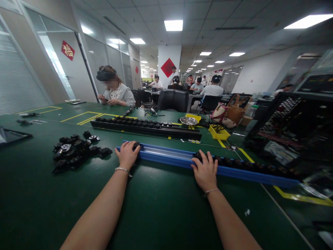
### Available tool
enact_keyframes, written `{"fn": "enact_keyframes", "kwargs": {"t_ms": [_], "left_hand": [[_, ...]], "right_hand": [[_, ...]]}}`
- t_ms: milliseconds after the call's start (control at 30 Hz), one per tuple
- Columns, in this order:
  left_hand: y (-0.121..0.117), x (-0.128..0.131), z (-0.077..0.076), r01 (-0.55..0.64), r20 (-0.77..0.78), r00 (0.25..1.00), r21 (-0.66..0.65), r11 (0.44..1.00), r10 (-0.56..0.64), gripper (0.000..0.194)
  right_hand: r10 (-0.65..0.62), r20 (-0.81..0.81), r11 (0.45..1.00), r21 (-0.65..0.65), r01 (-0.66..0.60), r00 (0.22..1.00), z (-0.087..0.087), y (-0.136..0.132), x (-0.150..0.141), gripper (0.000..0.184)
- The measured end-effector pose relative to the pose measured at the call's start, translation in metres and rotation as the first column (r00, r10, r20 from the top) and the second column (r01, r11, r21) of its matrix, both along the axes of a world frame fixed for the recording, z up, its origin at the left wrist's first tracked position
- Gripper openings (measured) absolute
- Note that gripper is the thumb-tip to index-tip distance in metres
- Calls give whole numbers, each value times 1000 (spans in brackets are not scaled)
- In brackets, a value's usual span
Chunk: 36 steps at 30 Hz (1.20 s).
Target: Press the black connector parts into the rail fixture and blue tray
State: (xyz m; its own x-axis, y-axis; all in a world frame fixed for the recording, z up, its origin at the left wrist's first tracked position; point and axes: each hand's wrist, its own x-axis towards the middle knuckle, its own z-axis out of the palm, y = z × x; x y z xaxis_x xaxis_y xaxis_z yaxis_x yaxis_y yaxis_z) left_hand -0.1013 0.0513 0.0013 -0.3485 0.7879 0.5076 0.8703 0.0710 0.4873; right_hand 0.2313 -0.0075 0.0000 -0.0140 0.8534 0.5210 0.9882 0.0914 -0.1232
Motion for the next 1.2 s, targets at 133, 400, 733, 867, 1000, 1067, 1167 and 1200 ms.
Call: {"fn": "enact_keyframes", "kwargs": {"t_ms": [133,400,733,867,1000,1067,1167,1200], "left_hand": [[5,-17,-2,10,-43,999,34,999,-9,32],[9,-25,-5,42,-70,997,80,996,-36,34],[16,-34,-10,60,-39,998,124,990,-56,36],[18,-36,-10,46,-17,999,159,986,-44,33],[21,-40,-11,-13,47,999,173,985,5,31],[21,-41,-11,-23,59,998,167,986,13,32],[20,-42,-11,-35,73,997,154,987,24,32],[19,-42,-11,-39,79,996,149,988,28,32]], "right_hand": [[-1,5,1000,6,1,1000,0,0,0,24],[2,12,1000,20,-3,1000,0,0,0,22],[-3,6,1000,12,3,1000,-1,0,-1,23],[-7,4,1000,3,7,1000,0,0,-1,23],[-9,7,1000,1,9,1000,1,-1,-1,24],[-6,5,1000,-1,6,1000,1,-1,-1,24],[-5,3,1000,-2,5,1000,1,-1,-1,24],[-6,5,1000,-1,6,1000,1,-1,-1,24]]}}
